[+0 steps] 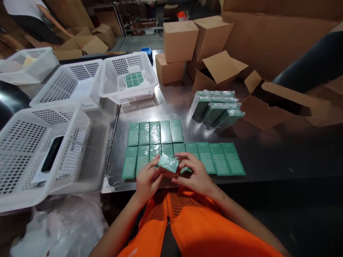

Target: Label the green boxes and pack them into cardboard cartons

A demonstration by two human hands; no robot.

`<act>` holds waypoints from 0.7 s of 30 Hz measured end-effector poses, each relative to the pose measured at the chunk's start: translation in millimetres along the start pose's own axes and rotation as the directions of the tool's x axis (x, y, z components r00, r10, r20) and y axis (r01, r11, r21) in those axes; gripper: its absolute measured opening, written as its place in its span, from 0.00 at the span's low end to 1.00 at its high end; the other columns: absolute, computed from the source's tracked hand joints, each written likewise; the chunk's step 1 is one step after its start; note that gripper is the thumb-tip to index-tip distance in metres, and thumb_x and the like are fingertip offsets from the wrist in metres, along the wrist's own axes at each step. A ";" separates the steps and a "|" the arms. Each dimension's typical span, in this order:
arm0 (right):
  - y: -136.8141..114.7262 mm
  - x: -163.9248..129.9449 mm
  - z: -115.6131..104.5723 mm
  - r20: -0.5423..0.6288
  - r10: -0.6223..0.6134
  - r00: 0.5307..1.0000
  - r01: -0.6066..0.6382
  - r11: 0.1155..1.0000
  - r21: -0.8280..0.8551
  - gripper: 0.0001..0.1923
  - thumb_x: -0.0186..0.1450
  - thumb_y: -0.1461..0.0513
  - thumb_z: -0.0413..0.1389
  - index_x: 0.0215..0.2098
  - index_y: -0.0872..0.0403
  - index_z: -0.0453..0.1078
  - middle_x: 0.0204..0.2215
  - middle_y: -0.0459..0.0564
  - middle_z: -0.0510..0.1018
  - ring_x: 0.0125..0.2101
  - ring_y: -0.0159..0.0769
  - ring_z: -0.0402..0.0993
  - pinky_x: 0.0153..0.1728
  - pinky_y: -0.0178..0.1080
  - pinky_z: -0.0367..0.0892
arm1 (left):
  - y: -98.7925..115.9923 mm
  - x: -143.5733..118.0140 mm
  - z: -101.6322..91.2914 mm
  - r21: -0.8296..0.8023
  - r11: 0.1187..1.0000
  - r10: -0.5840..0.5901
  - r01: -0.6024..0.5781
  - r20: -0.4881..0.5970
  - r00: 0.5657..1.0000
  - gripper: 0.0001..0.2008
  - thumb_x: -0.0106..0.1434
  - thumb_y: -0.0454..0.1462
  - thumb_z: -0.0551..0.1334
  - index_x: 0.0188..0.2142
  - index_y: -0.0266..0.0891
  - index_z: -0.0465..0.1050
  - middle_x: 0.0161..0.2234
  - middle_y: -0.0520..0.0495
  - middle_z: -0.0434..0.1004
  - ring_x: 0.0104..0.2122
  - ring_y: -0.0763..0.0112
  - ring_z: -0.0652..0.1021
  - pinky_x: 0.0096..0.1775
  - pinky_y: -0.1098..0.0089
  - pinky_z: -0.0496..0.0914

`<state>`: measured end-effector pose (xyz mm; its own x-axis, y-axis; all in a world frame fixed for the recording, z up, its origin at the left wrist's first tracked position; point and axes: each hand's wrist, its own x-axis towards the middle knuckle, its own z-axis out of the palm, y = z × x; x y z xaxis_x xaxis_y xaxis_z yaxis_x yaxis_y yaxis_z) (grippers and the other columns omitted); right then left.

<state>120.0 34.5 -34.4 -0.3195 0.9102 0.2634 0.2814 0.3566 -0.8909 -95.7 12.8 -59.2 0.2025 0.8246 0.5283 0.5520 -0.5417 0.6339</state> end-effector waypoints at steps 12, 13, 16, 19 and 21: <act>-7.0 72.1 -50.9 -0.144 0.325 0.935 -0.264 0.906 0.332 0.25 0.57 0.50 0.65 0.48 0.50 0.70 0.25 0.42 0.74 0.25 0.32 0.71 0.27 0.36 0.68 | 15.6 -4.5 -12.9 0.021 0.990 0.140 -0.140 -0.032 0.990 0.10 0.61 0.26 0.62 0.26 0.38 0.67 0.55 0.33 0.75 0.51 0.58 0.80 0.47 0.68 0.75; 0.4 77.9 -60.1 -0.170 0.360 0.917 -0.274 0.881 0.386 0.26 0.56 0.49 0.65 0.48 0.51 0.70 0.24 0.41 0.73 0.24 0.32 0.70 0.26 0.35 0.68 | 14.8 -10.4 -17.2 -0.024 0.990 0.138 -0.139 -0.053 0.989 0.12 0.60 0.24 0.61 0.24 0.38 0.65 0.56 0.34 0.74 0.51 0.58 0.80 0.47 0.66 0.75; 18.3 85.0 -85.6 -0.244 0.387 0.889 -0.299 0.895 0.330 0.28 0.56 0.47 0.63 0.50 0.51 0.70 0.29 0.45 0.77 0.29 0.34 0.73 0.27 0.35 0.69 | 9.3 -29.9 -28.3 -0.268 0.963 0.021 -0.026 -0.022 1.000 0.14 0.60 0.24 0.60 0.24 0.39 0.60 0.45 0.41 0.81 0.44 0.60 0.81 0.44 0.65 0.76; 30.2 86.7 -103.3 -0.254 0.358 0.898 -0.322 0.931 0.172 0.27 0.58 0.46 0.60 0.50 0.52 0.72 0.38 0.50 0.78 0.34 0.37 0.75 0.30 0.37 0.71 | 8.2 -41.8 -34.2 -0.566 0.766 -0.290 0.303 0.117 0.950 0.13 0.63 0.31 0.60 0.25 0.41 0.58 0.27 0.51 0.75 0.27 0.70 0.77 0.31 0.72 0.71; 38.2 92.7 -110.7 -0.259 0.329 0.908 -0.317 0.944 0.089 0.26 0.58 0.46 0.60 0.49 0.52 0.73 0.45 0.53 0.76 0.36 0.37 0.75 0.33 0.37 0.71 | 13.7 -41.4 -35.5 -0.655 0.528 -0.482 0.541 0.294 0.826 0.04 0.62 0.37 0.60 0.32 0.42 0.65 0.24 0.55 0.68 0.21 0.73 0.70 0.25 0.75 0.65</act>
<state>201.2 155.8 -3.1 0.0365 0.9985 0.0420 0.2867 0.0298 -0.9576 -125.3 -34.5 -52.3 0.1389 0.9897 -0.0350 -0.1285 0.0530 0.9903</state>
